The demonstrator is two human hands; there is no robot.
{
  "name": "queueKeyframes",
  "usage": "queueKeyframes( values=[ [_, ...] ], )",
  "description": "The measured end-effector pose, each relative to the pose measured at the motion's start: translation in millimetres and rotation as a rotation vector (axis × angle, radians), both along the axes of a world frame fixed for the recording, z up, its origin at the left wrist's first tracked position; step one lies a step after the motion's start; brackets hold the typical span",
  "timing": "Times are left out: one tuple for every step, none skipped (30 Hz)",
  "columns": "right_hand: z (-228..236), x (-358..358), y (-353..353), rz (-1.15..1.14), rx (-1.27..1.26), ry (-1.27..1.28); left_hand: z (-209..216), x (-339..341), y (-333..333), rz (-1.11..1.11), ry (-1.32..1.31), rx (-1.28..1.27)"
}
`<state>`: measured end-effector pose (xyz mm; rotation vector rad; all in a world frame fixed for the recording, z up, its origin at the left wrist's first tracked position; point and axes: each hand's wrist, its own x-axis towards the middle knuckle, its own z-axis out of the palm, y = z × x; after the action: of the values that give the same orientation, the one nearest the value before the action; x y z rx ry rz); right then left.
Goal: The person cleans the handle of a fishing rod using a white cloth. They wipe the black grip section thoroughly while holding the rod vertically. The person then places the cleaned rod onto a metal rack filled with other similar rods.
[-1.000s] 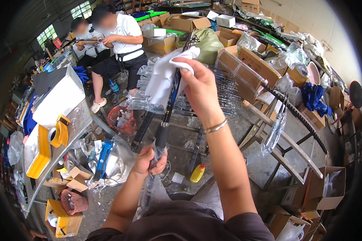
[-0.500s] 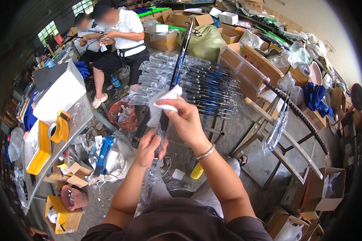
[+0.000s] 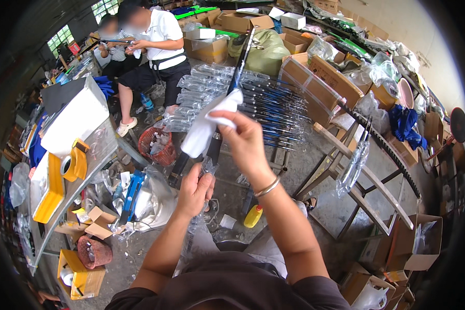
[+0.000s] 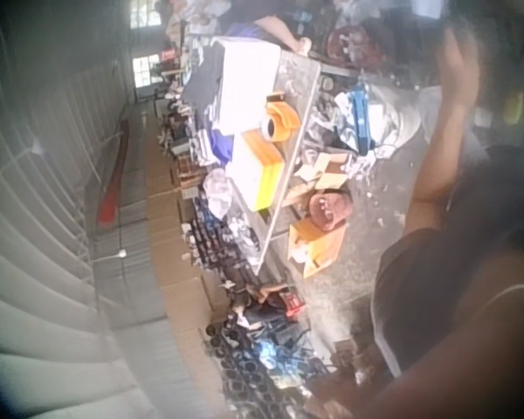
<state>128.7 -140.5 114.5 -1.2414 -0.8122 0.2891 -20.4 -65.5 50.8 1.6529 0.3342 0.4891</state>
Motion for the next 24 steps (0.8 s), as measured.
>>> queueKeyframes(
  values=[
    [-7.0, -3.5, 3.4, 0.058, 0.115, 0.084, -0.4, 1.0, 0.4, -0.010, 0.015, -0.010],
    [-6.0, -2.2, 1.6, 0.078, 0.109, 0.091, -2.2, 1.0, 0.8, -0.020, 0.030, -0.020],
    [-4.9, -0.7, -0.3, 0.097, 0.102, 0.097, -4.5, 0.9, 1.0, -0.031, 0.045, -0.030],
    [-4.7, 1.4, 0.4, 0.095, 0.109, 0.088, -8.0, -0.2, 1.0, -0.050, 0.034, -0.036],
    [-5.1, 4.5, 2.1, 0.093, 0.115, 0.078, -12.7, -1.7, 0.8, -0.068, 0.024, -0.042],
    [-5.6, 6.8, 3.2, 0.091, 0.121, 0.068, -16.7, -3.7, 0.4, -0.087, 0.013, -0.049],
    [-5.6, 7.7, 3.2, 0.082, 0.112, 0.071, -19.5, -5.7, 0.1, -0.093, 0.018, -0.042],
    [-5.9, 7.9, 2.8, 0.073, 0.102, 0.074, -22.1, -8.1, -0.2, -0.099, 0.023, -0.036],
    [-6.3, 8.5, 2.4, 0.063, 0.093, 0.077, -25.1, -10.2, -0.2, -0.105, 0.027, -0.030],
    [-7.3, 9.6, 2.3, 0.058, 0.129, 0.087, -30.1, -12.4, 0.0, -0.116, -0.002, -0.037],
    [-6.8, 10.7, 2.2, 0.055, 0.130, 0.085, -36.1, -16.1, 0.3, -0.107, 0.026, -0.017],
    [-6.1, 11.8, 2.2, 0.051, 0.132, 0.082, -42.2, -20.2, 0.6, -0.099, 0.054, 0.003],
    [-5.9, 12.9, 1.3, 0.044, 0.131, 0.081, -46.1, -22.5, -0.2, -0.094, 0.083, 0.020],
    [-2.2, 13.2, 0.8, 0.033, 0.095, 0.085, -46.8, -23.3, -1.4, -0.089, 0.061, -0.046],
    [2.9, 18.9, 1.0, -0.007, 0.132, 0.104, -46.5, -23.9, -2.7, -0.085, 0.040, -0.112],
    [9.3, 28.4, 1.6, -0.045, 0.168, 0.125, -46.3, -25.9, -4.7, -0.079, 0.021, -0.180],
    [17.9, 39.1, 1.6, -0.084, 0.206, 0.146, -44.9, -28.0, -6.1, -0.118, 0.021, -0.242],
    [33.6, 48.5, -1.0, -0.034, 0.297, 0.197, -43.0, -30.6, -6.8, -0.157, 0.022, -0.304],
    [49.2, 56.8, -3.1, 0.021, 0.388, 0.253, -42.8, -34.4, -6.9, -0.190, 0.025, -0.367],
    [55.5, 66.3, -6.9, 0.098, 0.423, 0.289, -45.3, -34.9, -6.5, -0.236, 0.006, -0.413],
    [57.8, 69.7, -4.7, 0.188, 0.452, 0.264, -48.3, -32.5, -4.0, -0.279, -0.014, -0.458],
    [56.2, 69.8, -0.8, 0.209, 0.485, 0.285, -49.0, -30.4, -1.4, -0.312, -0.043, -0.500],
    [53.3, 69.3, 2.5, 0.232, 0.518, 0.307, -48.1, -29.7, -1.6, -0.327, -0.050, -0.501],
    [47.4, 62.8, -0.7, 0.193, 0.472, 0.310, -47.0, -28.9, -2.9, -0.342, -0.058, -0.502]
  ],
)
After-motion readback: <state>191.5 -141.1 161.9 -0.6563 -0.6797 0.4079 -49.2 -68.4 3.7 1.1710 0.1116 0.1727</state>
